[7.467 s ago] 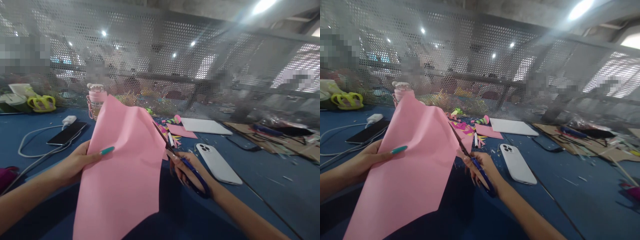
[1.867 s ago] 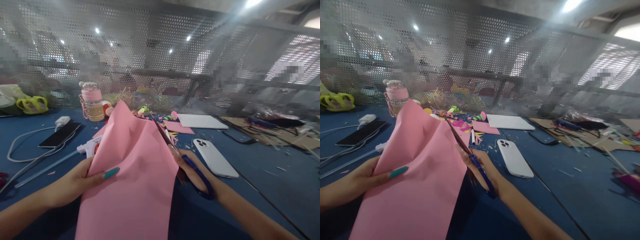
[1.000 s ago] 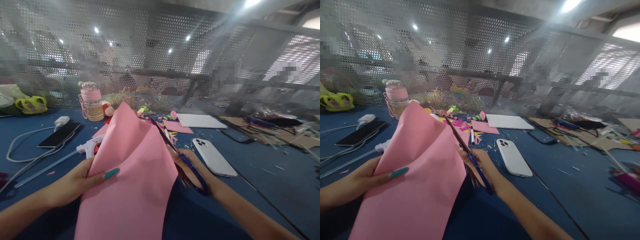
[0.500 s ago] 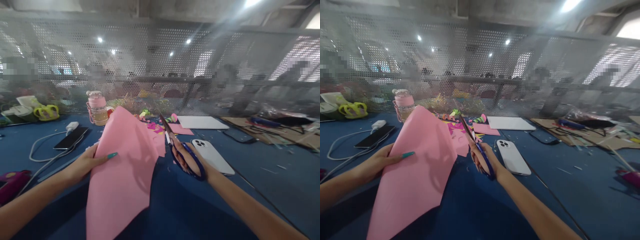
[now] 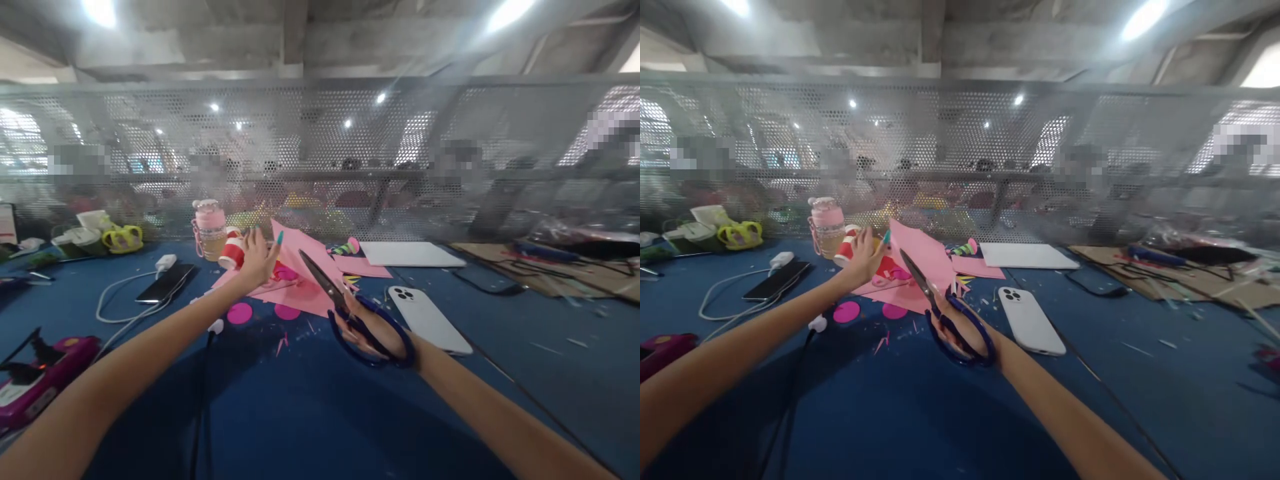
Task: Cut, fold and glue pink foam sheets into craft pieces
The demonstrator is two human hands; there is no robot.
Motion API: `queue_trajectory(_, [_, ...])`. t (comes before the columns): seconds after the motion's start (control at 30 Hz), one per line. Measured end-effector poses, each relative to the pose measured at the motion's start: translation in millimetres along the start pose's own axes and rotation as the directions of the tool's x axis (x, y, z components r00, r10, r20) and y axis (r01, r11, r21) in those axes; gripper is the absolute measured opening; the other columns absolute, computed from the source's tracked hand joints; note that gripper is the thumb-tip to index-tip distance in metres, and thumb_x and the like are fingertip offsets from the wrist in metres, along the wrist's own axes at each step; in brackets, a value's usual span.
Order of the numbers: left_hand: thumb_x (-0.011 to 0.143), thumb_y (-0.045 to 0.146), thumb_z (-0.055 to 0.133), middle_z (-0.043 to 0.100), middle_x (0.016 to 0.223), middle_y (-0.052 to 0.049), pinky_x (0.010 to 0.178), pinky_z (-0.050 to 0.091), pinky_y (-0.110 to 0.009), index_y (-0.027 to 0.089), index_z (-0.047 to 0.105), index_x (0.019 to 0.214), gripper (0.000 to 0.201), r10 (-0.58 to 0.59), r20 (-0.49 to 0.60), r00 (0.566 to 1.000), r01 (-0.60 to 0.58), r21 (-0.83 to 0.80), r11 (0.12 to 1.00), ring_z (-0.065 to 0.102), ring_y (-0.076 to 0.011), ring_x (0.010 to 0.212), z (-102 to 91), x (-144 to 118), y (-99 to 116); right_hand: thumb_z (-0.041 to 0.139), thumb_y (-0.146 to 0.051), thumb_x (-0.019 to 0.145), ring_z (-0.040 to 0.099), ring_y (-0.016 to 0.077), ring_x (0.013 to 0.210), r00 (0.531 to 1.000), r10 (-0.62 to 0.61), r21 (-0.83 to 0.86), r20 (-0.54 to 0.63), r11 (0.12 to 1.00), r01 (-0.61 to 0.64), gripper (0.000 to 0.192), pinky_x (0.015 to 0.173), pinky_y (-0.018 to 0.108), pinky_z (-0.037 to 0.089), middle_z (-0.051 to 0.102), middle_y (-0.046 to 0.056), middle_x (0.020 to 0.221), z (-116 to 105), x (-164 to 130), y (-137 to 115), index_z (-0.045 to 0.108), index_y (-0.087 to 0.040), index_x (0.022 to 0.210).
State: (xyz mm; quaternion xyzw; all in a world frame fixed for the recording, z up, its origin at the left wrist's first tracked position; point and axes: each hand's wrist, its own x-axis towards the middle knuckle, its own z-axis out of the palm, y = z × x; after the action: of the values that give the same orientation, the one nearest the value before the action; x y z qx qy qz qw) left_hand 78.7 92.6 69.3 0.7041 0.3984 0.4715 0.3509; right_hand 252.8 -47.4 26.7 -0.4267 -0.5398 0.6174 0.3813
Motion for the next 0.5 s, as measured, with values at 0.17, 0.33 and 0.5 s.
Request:
queue_trajectory(0.17, [0.082, 0.052, 0.035, 0.046, 0.127, -0.014, 0.092, 0.035, -0.047, 0.018, 0.053, 0.111, 0.049, 0.120, 0.598, 0.792, 0.228, -0.473, 0.851, 0.035, -0.0299, 0.121, 9.8, -29.1, 15.7, 0.034, -0.072, 0.069, 0.017, 0.0026, 0.022, 0.954, 0.036, 0.300, 0.296, 0.945, -0.129, 0.060, 0.019, 0.012, 0.016, 0.029, -0.009, 0.027, -4.1, 3.9, 2.1, 0.041, -0.017, 0.047])
queue_trajectory(0.33, [0.086, 0.026, 0.041, 0.067, 0.094, -0.010, 0.081, 0.046, -0.034, 0.014, 0.061, 0.094, 0.025, -0.010, 0.499, 0.867, 0.387, -0.659, 0.645, 0.060, -0.0202, 0.094, 7.2, -44.3, 16.2, 0.030, -0.068, 0.074, 0.018, 0.0021, 0.022, 0.931, 0.071, 0.309, 0.359, 0.932, -0.190, 0.060, 0.020, 0.011, 0.017, 0.029, -0.009, 0.028, 2.3, 0.5, 3.1, 0.044, -0.016, 0.048])
queue_trajectory(0.5, [0.085, 0.018, 0.041, 0.069, 0.078, -0.008, 0.061, 0.051, -0.026, 0.012, 0.060, 0.084, 0.020, -0.178, 0.377, 0.909, 0.391, -0.624, 0.677, 0.066, -0.0167, 0.070, -7.4, -30.9, 14.7, 0.020, -0.059, 0.083, 0.028, 0.0029, 0.020, 0.927, 0.244, 0.075, 0.284, 0.959, -0.275, 0.063, 0.020, 0.012, 0.022, 0.039, -0.004, 0.031, 6.1, -8.2, -4.5, 0.050, -0.014, 0.050])
